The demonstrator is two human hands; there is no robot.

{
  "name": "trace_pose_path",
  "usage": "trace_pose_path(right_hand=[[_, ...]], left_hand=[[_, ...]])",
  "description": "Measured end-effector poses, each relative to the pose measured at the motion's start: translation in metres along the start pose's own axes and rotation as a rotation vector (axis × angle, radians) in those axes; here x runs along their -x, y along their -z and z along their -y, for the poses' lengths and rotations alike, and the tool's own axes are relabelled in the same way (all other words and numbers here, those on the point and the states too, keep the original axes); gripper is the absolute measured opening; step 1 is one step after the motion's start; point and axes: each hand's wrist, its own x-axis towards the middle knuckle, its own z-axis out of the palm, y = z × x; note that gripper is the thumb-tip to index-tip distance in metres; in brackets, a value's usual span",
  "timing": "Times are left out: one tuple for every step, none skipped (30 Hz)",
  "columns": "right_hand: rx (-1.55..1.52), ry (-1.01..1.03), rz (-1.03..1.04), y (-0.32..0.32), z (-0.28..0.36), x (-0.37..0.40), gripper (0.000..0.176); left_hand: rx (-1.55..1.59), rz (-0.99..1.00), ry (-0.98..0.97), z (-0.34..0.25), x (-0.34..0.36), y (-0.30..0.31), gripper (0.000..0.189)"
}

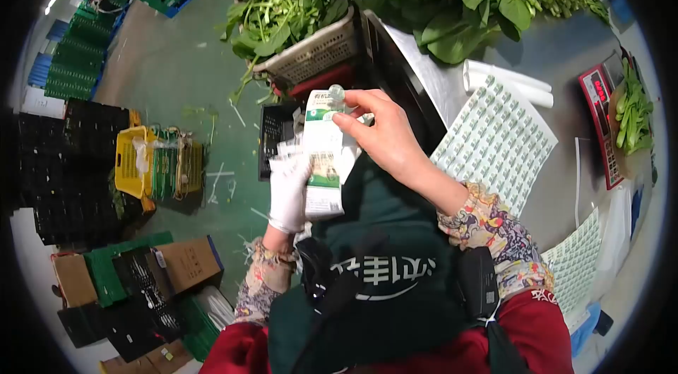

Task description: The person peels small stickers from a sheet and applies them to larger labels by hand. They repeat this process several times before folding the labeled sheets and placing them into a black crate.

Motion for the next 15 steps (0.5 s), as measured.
trace_pose_path(right_hand=[[-0.016,-0.113,0.042,-0.001,0.008,0.007,0.026],[-0.042,-0.233,0.18,0.0,0.014,0.012,0.021],[-0.103,-0.269,0.219,-0.006,0.011,0.018,0.02],[-0.066,-0.297,0.239,-0.009,0.013,0.023,0.019],[-0.029,-0.322,0.257,-0.011,0.016,0.027,0.018],[-0.015,-0.318,0.263,-0.012,0.015,0.029,0.018],[0.007,-0.311,0.272,-0.012,0.015,0.03,0.019],[0.03,-0.304,0.282,-0.012,0.014,0.03,0.022],[0.052,-0.297,0.292,-0.012,0.013,0.03,0.024],[0.082,-0.195,0.279,-0.014,0.011,0.033,0.043],[0.182,-0.086,0.24,-0.014,0.007,0.033,0.049],[0.284,0.026,0.2,-0.015,0.002,0.033,0.055],[0.385,0.137,0.156,-0.016,-0.005,0.032,0.062],[0.404,0.162,0.129,-0.015,-0.015,0.028,0.064],[0.293,0.049,0.136,-0.012,-0.004,0.022,0.061]], left_hand=[[0.122,-0.025,0.024,-0.011,0.001,-0.008,0.026],[0.16,-0.039,0.031,-0.014,0.001,-0.009,0.026],[0.195,-0.049,0.034,-0.015,0.0,-0.009,0.025],[0.023,-0.071,-0.062,-0.004,-0.006,-0.002,0.026],[-0.01,-0.065,-0.087,-0.002,-0.007,-0.001,0.026],[-0.043,-0.058,-0.112,-0.002,-0.007,-0.001,0.026],[-0.077,-0.05,-0.135,-0.004,-0.008,-0.002,0.026],[0.037,-0.061,-0.089,-0.007,-0.006,-0.006,0.024],[0.007,-0.089,-0.126,-0.005,-0.006,-0.009,0.024],[-0.021,-0.118,-0.164,-0.001,-0.007,-0.01,0.023],[-0.048,-0.148,-0.205,0.0,-0.008,-0.012,0.023],[0.099,-0.114,-0.14,-0.003,-0.01,-0.013,0.025],[0.243,-0.077,-0.072,-0.008,-0.01,-0.014,0.027],[0.385,-0.038,-0.003,-0.013,-0.01,-0.014,0.03],[0.567,0.12,0.042,-0.017,-0.007,-0.014,0.041]])
